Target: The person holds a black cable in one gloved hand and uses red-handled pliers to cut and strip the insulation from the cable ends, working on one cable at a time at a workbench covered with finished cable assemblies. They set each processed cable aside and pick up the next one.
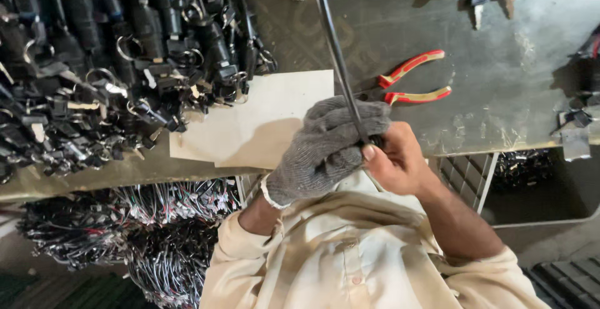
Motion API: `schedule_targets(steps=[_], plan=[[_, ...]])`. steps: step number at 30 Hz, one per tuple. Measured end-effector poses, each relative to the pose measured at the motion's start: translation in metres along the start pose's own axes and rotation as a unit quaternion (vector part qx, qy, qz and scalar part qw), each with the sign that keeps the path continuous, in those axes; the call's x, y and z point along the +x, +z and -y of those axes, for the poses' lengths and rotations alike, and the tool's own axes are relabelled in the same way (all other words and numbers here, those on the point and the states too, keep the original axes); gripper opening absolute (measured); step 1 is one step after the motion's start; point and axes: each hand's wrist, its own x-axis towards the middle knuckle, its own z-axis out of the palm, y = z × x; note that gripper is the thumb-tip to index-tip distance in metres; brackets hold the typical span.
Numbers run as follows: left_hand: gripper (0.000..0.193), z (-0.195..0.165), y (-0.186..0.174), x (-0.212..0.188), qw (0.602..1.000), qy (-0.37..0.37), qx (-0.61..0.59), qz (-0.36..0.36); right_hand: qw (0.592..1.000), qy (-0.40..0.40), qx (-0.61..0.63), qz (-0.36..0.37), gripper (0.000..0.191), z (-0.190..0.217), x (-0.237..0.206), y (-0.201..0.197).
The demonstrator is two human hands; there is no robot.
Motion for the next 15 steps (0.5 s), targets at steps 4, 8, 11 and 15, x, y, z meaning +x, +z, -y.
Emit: schedule_targets(steps=[4,8,11,15], plan=[[0.031,0.005,0.003,0.005,0.999,0.001,-0.035,-0.013,0.999,0.017,0.007,0.049,0.033,0.015,0.012,-0.006],[0.032,0.005,-0.003,0.006,0.982,0.018,-0.176,0.069,0.966,-0.115,0.003,0.231,0.028,0.019,0.018,-0.014],[0.024,0.001,-0.001,-0.001,0.978,-0.001,-0.201,0.052,0.966,-0.031,0.125,0.225,0.046,0.005,0.006,-0.009],[0.018,0.002,0.018,-0.003,0.979,-0.066,-0.190,-0.033,0.976,0.092,0.176,0.089,0.047,-0.022,-0.014,0.000]])
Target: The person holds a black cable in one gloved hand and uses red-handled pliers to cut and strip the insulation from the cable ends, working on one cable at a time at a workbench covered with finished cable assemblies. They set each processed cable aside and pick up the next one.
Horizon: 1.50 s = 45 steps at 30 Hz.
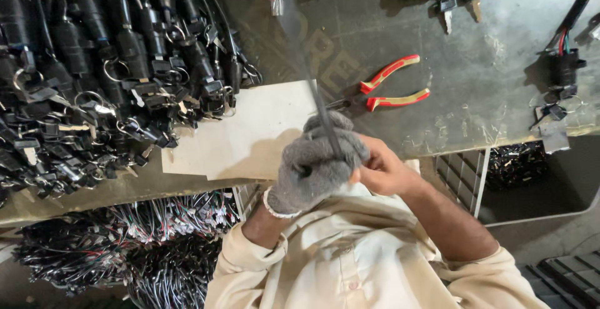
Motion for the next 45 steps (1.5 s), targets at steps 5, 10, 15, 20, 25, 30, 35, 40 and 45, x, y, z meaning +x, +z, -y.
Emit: schedule_targets(steps=[5,10,15,20,25,30,35,40,45], plan=[[0.031,0.009,0.011,0.003,0.999,-0.015,0.005,-0.042,0.963,-0.183,-0.102,-0.170,0.055,-0.003,0.008,0.014],[0.039,0.015,-0.001,-0.004,0.995,-0.053,-0.070,-0.054,0.763,-0.168,-0.613,-0.123,0.076,0.064,0.023,0.009],[0.036,0.028,-0.011,-0.009,0.967,-0.016,-0.224,-0.123,0.609,-0.156,-0.764,-0.146,0.082,0.107,0.027,-0.026],[0.021,0.017,-0.011,-0.006,0.995,-0.047,-0.005,-0.084,0.582,-0.085,-0.793,-0.160,0.063,0.089,0.023,-0.039],[0.023,-0.010,-0.012,0.003,0.999,0.038,0.002,-0.017,0.923,-0.198,-0.233,-0.234,0.052,0.087,0.015,-0.040],[0.039,-0.027,0.002,-0.001,0.992,-0.071,-0.101,-0.040,0.938,-0.078,-0.295,-0.165,0.037,0.087,0.017,-0.010],[0.052,-0.031,0.012,-0.014,0.979,-0.136,-0.114,-0.104,0.733,-0.234,-0.622,-0.143,0.042,0.095,0.038,0.015],[0.046,-0.036,0.011,-0.019,0.972,-0.180,-0.128,-0.080,0.699,-0.204,-0.669,-0.150,0.036,0.093,0.043,0.016],[0.051,-0.044,0.002,-0.014,0.987,-0.141,-0.065,-0.044,0.650,-0.188,-0.721,-0.152,0.052,0.076,0.041,0.002]])
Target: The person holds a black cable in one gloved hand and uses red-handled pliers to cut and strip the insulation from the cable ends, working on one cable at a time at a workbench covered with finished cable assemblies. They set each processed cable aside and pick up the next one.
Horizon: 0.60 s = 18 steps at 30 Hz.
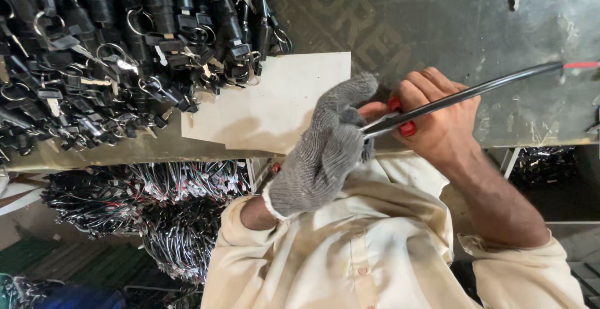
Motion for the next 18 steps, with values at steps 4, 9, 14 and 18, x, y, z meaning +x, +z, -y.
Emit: schedule_targets(steps=[4,9,14,18], plan=[[0.066,-0.005,-0.012,0.001,0.994,-0.026,-0.027,0.099,0.996,-0.017,0.084,0.000,0.049,-0.009,0.001,0.002],[0.060,0.006,-0.007,-0.001,0.963,0.109,0.245,0.005,0.992,-0.002,0.126,0.012,0.044,0.000,0.000,-0.005],[0.066,0.027,0.003,-0.001,0.923,0.174,0.330,-0.090,0.991,0.069,0.103,0.060,0.047,0.016,-0.009,-0.003],[0.072,0.037,0.005,-0.004,0.881,0.188,0.424,-0.087,0.994,0.088,0.054,0.031,0.041,0.022,-0.019,-0.005]])
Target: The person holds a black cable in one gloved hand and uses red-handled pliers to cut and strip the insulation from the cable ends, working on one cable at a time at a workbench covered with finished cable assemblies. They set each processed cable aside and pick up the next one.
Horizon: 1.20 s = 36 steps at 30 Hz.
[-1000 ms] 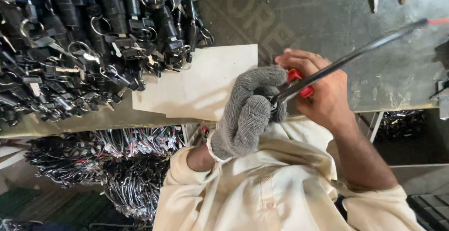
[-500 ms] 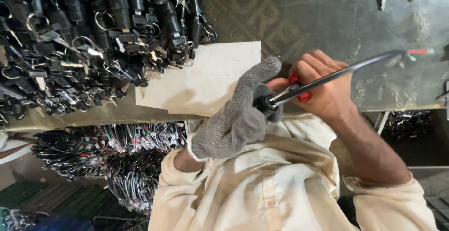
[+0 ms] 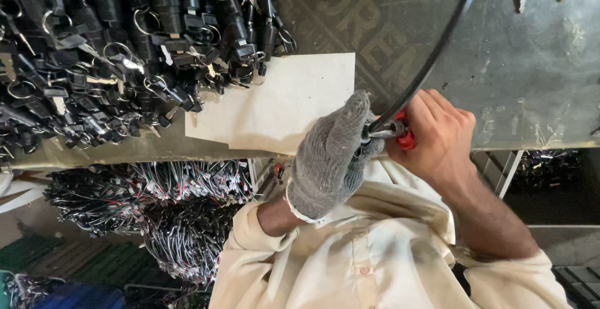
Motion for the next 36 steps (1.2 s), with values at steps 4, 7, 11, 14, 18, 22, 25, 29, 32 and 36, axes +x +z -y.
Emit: schedule_targets(steps=[4,7,11,14,18,22,25,29,32,36], plan=[[0.071,-0.001,0.001,-0.004,0.997,0.014,0.080,-0.006,1.000,0.016,-0.005,-0.009,0.037,0.004,-0.007,0.000],[0.071,0.000,-0.001,-0.003,0.990,0.042,0.135,0.004,0.999,0.036,0.007,-0.024,0.038,0.008,-0.005,0.007],[0.071,0.002,-0.008,0.003,0.987,0.059,0.152,0.003,0.997,0.057,0.052,-0.026,0.042,0.015,-0.007,0.010],[0.073,0.000,-0.013,0.007,0.987,0.069,0.146,-0.005,0.992,0.002,0.124,-0.025,0.045,0.020,-0.012,0.004],[0.071,-0.013,-0.013,0.012,1.000,0.007,-0.012,0.000,0.994,0.060,0.089,-0.013,0.033,0.020,-0.003,0.003],[0.060,-0.014,-0.026,0.012,0.967,-0.075,-0.221,0.099,0.990,-0.040,0.101,-0.088,0.026,0.012,0.015,0.005],[0.058,-0.010,-0.030,0.010,0.882,-0.153,-0.394,0.209,0.974,-0.123,0.165,-0.090,0.034,0.002,0.021,0.005],[0.061,-0.011,-0.029,0.006,0.856,-0.203,-0.435,0.194,0.967,-0.138,0.214,-0.008,0.034,-0.016,0.025,0.011],[0.061,-0.015,-0.033,0.007,0.915,-0.165,-0.329,0.166,0.978,-0.095,0.185,0.032,0.033,-0.018,0.025,0.011],[0.058,-0.013,-0.033,0.019,0.989,-0.086,-0.079,0.088,0.992,-0.046,0.117,0.025,0.041,-0.007,0.024,0.008]])
